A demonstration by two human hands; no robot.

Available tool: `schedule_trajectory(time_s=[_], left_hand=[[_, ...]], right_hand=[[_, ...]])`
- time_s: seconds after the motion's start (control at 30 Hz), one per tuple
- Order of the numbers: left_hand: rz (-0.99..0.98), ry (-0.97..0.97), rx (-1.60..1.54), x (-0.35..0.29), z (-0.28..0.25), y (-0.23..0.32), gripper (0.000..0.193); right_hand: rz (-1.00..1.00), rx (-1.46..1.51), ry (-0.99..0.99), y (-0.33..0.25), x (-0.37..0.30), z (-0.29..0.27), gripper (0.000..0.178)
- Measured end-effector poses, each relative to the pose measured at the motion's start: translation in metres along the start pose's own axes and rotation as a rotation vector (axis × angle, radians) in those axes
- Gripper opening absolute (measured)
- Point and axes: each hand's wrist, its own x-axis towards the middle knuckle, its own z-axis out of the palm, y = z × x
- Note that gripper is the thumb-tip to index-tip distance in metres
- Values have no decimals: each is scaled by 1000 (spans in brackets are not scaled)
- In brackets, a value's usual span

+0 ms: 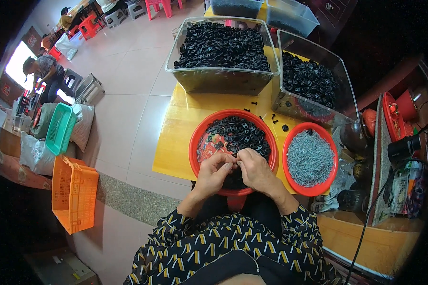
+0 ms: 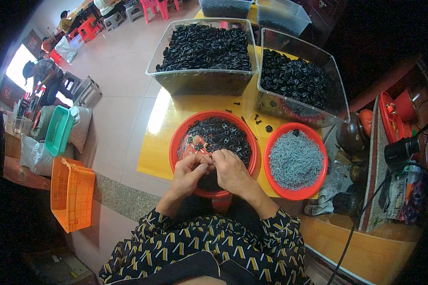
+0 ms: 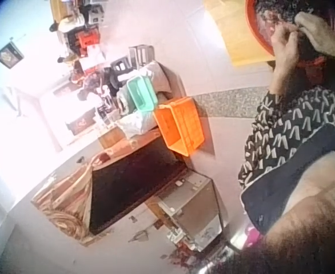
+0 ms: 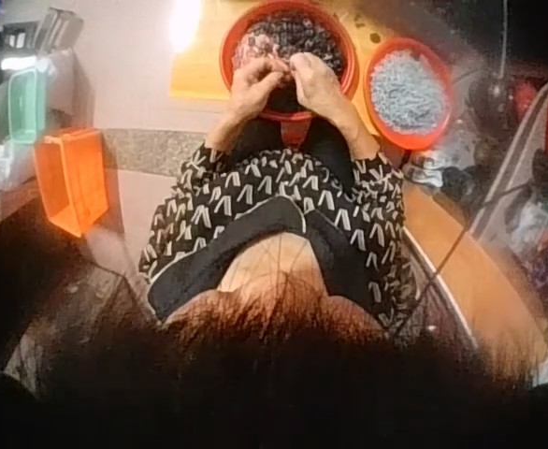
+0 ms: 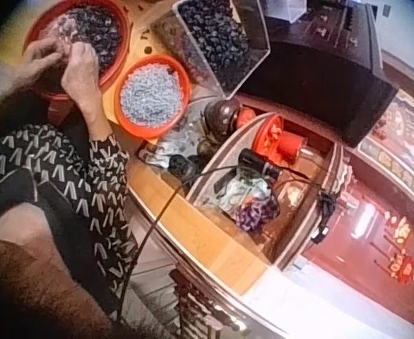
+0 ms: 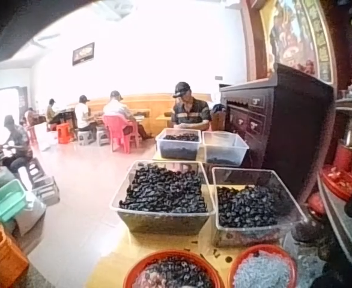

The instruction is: The person assembles small plastic clips by hand, taking components from a tray and containers on the table and snapping them together.

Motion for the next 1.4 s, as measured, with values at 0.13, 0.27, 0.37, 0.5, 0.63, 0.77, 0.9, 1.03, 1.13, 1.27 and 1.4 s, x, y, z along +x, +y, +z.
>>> schedule_trajectory(time_s=[0.13,0.27,0.37,0.5,0.63,0.77,0.9,1.03,1.13,1.27,1.4], left_hand=[[-23,-46,-131,1,0,-1,6],[-54,-10,-279,-3,4,4,6],[-41,6,-303,-7,5,4,7],[-11,21,-272,-10,5,2,6],[2,21,-255,-13,6,3,6],[-30,11,-229,-15,7,4,6],[30,-77,-267,-15,3,-1,6],[1,-74,-273,-17,4,6,3],[27,-119,-318,-19,6,11,4],[42,-109,-294,-21,5,11,5],[75,-107,-262,-23,7,6,5]], right_hand=[[225,229,144,-13,-4,-4,7],[427,636,180,-14,-16,3,7],[382,603,265,-23,-22,6,12],[419,774,296,-20,-27,10,12],[516,1160,296,-16,-30,15,10],[590,1399,223,-9,-33,14,11],[573,1485,182,-6,-34,14,11],[624,1497,189,-9,-36,13,13],[579,1485,204,-15,-36,13,15],[619,1488,183,-23,-34,12,16],[641,1407,190,-30,-37,15,13]])
